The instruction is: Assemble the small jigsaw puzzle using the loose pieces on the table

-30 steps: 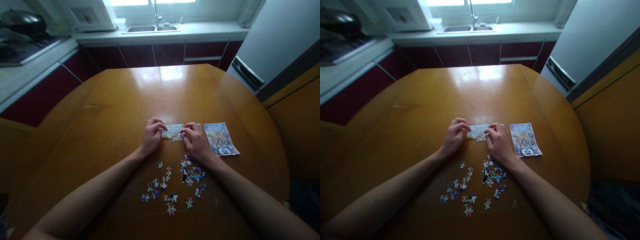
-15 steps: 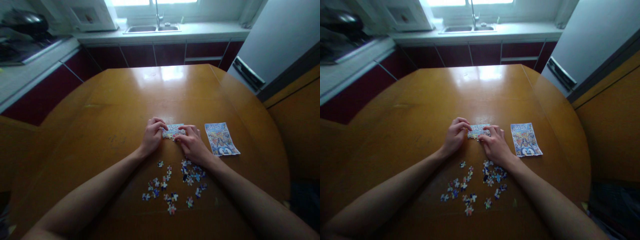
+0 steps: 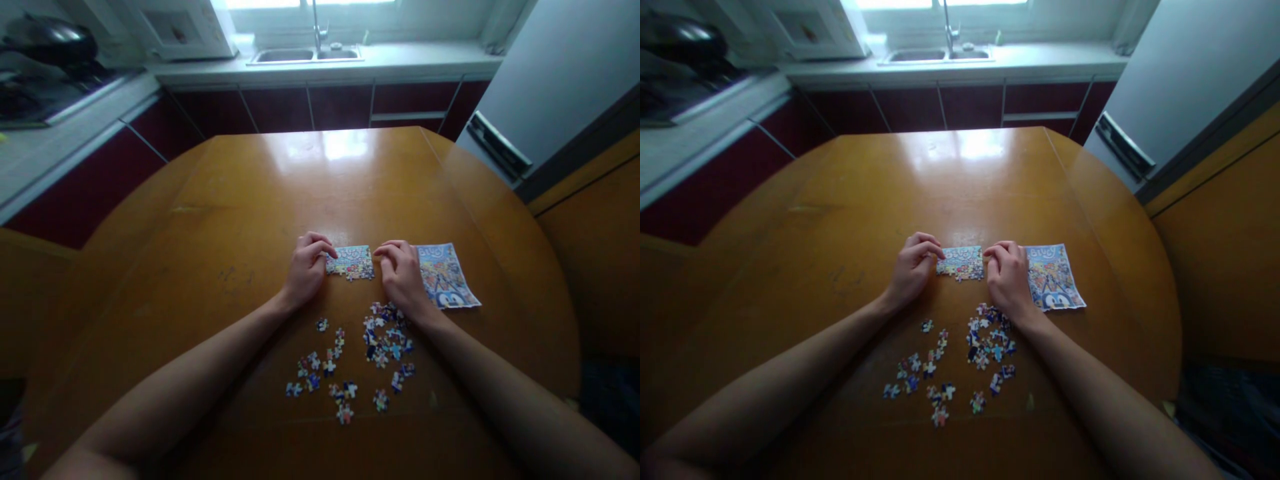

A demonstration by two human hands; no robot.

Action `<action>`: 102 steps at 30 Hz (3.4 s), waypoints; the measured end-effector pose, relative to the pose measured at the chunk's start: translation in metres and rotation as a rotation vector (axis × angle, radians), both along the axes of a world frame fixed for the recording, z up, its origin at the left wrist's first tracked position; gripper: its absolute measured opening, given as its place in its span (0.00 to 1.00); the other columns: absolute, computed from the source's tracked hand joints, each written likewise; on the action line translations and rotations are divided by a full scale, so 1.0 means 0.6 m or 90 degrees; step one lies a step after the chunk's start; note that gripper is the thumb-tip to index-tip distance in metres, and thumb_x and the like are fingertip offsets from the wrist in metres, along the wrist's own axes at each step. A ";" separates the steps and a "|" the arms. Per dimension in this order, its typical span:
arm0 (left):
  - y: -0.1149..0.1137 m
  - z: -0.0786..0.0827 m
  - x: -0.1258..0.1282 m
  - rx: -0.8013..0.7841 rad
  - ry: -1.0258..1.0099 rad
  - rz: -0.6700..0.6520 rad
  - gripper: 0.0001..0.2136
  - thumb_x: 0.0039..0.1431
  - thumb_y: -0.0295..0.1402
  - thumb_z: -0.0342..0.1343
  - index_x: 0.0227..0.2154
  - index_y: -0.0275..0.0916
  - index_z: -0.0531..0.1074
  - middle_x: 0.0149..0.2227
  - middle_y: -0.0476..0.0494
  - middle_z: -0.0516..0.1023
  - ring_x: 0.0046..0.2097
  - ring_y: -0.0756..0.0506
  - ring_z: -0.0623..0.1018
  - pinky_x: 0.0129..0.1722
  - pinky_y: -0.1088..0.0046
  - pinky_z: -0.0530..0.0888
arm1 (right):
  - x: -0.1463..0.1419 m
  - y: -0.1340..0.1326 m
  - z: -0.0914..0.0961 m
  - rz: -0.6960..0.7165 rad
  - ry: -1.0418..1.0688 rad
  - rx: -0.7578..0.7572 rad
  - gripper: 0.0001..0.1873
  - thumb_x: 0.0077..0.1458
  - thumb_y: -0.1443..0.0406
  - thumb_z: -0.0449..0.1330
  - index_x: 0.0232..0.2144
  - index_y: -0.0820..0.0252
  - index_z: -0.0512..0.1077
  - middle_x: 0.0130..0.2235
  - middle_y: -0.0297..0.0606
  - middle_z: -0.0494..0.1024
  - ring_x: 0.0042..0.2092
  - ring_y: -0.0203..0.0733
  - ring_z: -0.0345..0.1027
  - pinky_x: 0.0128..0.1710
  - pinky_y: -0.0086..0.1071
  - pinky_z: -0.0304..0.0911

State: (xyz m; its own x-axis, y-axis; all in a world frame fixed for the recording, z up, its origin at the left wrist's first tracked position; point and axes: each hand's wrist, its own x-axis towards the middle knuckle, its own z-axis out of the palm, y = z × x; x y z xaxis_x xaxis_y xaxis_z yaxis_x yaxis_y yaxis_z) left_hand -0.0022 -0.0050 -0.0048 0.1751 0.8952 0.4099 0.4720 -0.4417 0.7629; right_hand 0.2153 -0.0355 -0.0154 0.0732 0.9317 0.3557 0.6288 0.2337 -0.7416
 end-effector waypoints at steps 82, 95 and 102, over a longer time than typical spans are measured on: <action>0.000 -0.004 0.004 0.017 -0.012 0.002 0.14 0.55 0.17 0.50 0.26 0.40 0.75 0.37 0.45 0.72 0.44 0.44 0.71 0.48 0.61 0.70 | -0.009 -0.058 0.068 0.561 -0.203 -0.067 0.03 0.57 0.65 0.64 0.36 0.56 0.75 0.41 0.39 0.73 0.47 0.45 0.62 0.49 0.38 0.62; -0.001 -0.004 0.003 0.012 -0.002 0.007 0.13 0.56 0.18 0.50 0.26 0.40 0.75 0.37 0.45 0.72 0.45 0.44 0.71 0.49 0.61 0.70 | -0.019 -0.044 0.047 0.511 -0.203 -0.010 0.03 0.58 0.65 0.61 0.33 0.55 0.75 0.39 0.39 0.75 0.45 0.45 0.64 0.48 0.40 0.62; 0.002 -0.007 0.003 0.004 -0.002 0.007 0.13 0.55 0.18 0.50 0.26 0.40 0.76 0.38 0.45 0.72 0.45 0.44 0.71 0.50 0.61 0.70 | -0.025 -0.011 0.030 0.286 -0.154 0.056 0.03 0.58 0.65 0.62 0.36 0.55 0.76 0.40 0.40 0.75 0.46 0.48 0.63 0.49 0.43 0.61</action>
State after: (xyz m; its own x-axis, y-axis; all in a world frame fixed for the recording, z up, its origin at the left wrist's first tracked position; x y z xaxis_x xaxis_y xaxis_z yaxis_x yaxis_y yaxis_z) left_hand -0.0007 -0.0038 -0.0088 0.1645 0.8945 0.4158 0.4740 -0.4414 0.7619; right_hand 0.2006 -0.0420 0.0023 -0.4213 0.8179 0.3918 0.6035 0.5753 -0.5521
